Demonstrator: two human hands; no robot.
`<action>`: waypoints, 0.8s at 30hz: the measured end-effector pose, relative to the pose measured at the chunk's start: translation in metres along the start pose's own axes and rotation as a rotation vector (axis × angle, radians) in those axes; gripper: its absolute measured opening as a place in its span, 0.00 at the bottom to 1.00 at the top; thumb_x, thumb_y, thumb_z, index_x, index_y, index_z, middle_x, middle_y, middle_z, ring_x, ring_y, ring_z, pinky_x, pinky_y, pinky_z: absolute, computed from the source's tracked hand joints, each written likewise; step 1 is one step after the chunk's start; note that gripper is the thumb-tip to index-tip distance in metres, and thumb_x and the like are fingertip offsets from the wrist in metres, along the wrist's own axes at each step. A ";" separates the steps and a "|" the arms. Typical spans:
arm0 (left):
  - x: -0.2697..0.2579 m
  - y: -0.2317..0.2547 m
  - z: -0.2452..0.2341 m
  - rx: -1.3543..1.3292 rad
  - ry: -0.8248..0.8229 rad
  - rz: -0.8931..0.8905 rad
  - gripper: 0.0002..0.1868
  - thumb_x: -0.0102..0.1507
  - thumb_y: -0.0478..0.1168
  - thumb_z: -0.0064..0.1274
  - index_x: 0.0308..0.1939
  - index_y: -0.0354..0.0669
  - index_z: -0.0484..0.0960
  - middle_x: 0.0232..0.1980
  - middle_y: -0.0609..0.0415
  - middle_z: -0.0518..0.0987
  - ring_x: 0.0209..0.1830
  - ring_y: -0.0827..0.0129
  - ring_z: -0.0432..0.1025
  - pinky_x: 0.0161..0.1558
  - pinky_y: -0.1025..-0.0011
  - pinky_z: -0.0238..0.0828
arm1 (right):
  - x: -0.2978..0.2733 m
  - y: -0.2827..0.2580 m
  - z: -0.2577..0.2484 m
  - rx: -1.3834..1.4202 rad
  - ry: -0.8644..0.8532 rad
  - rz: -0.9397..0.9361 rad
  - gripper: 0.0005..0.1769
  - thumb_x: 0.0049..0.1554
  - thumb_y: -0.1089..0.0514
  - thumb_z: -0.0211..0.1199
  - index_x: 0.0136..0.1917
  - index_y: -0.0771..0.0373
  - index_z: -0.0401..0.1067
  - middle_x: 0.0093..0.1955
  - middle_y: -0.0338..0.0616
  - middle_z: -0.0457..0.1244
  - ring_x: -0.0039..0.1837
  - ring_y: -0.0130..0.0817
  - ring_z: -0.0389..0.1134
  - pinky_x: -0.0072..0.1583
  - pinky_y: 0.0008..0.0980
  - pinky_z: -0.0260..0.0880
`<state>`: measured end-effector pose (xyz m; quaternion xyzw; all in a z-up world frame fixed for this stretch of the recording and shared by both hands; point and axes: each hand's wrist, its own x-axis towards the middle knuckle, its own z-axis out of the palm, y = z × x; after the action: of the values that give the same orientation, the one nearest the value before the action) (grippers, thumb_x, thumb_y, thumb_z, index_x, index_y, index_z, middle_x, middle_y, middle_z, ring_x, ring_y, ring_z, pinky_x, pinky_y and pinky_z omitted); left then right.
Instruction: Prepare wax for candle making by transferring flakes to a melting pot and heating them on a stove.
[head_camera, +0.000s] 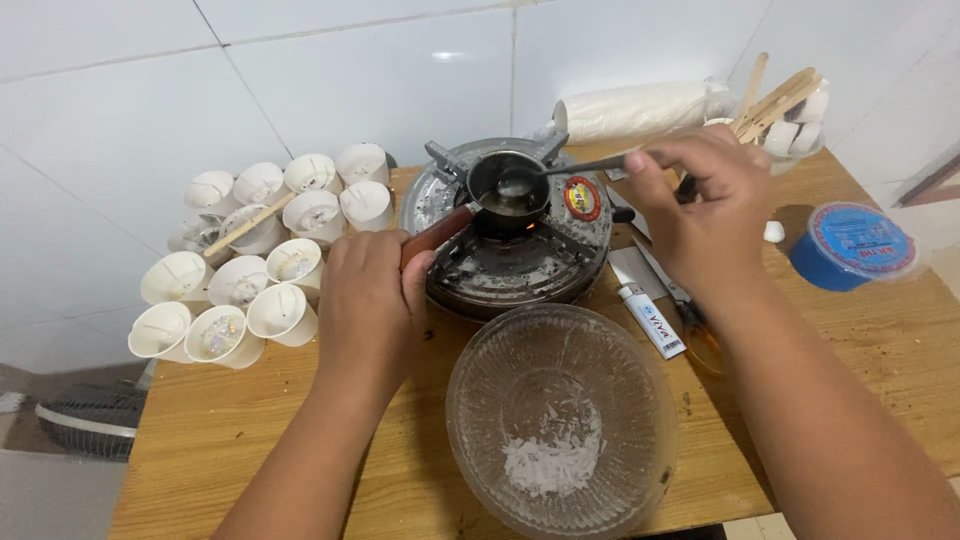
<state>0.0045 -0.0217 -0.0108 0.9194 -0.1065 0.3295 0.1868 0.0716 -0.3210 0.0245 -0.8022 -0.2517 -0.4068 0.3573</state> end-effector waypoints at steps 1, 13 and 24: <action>0.000 0.000 0.000 0.000 0.000 0.000 0.16 0.73 0.50 0.43 0.41 0.40 0.75 0.39 0.43 0.73 0.39 0.44 0.64 0.41 0.49 0.59 | 0.000 0.002 0.001 0.000 0.000 0.000 0.11 0.70 0.56 0.67 0.44 0.59 0.78 0.41 0.39 0.68 0.46 0.33 0.64 0.64 0.48 0.51; 0.000 0.002 -0.002 -0.020 -0.040 -0.022 0.18 0.73 0.52 0.43 0.44 0.41 0.77 0.38 0.45 0.74 0.39 0.47 0.64 0.41 0.51 0.59 | 0.007 -0.009 -0.006 -0.236 -0.159 -0.277 0.13 0.66 0.58 0.71 0.39 0.51 0.75 0.39 0.27 0.68 0.51 0.39 0.64 0.62 0.47 0.40; 0.001 0.003 -0.009 0.077 -0.016 0.011 0.13 0.70 0.49 0.50 0.45 0.46 0.83 0.40 0.45 0.75 0.39 0.43 0.65 0.39 0.49 0.62 | 0.008 -0.026 -0.003 -0.418 -0.362 -0.265 0.16 0.63 0.49 0.68 0.34 0.46 0.74 0.32 0.25 0.61 0.50 0.41 0.62 0.56 0.47 0.41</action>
<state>-0.0005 -0.0213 -0.0028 0.9279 -0.1003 0.3270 0.1483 0.0560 -0.3061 0.0419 -0.8779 -0.3246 -0.3433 0.0775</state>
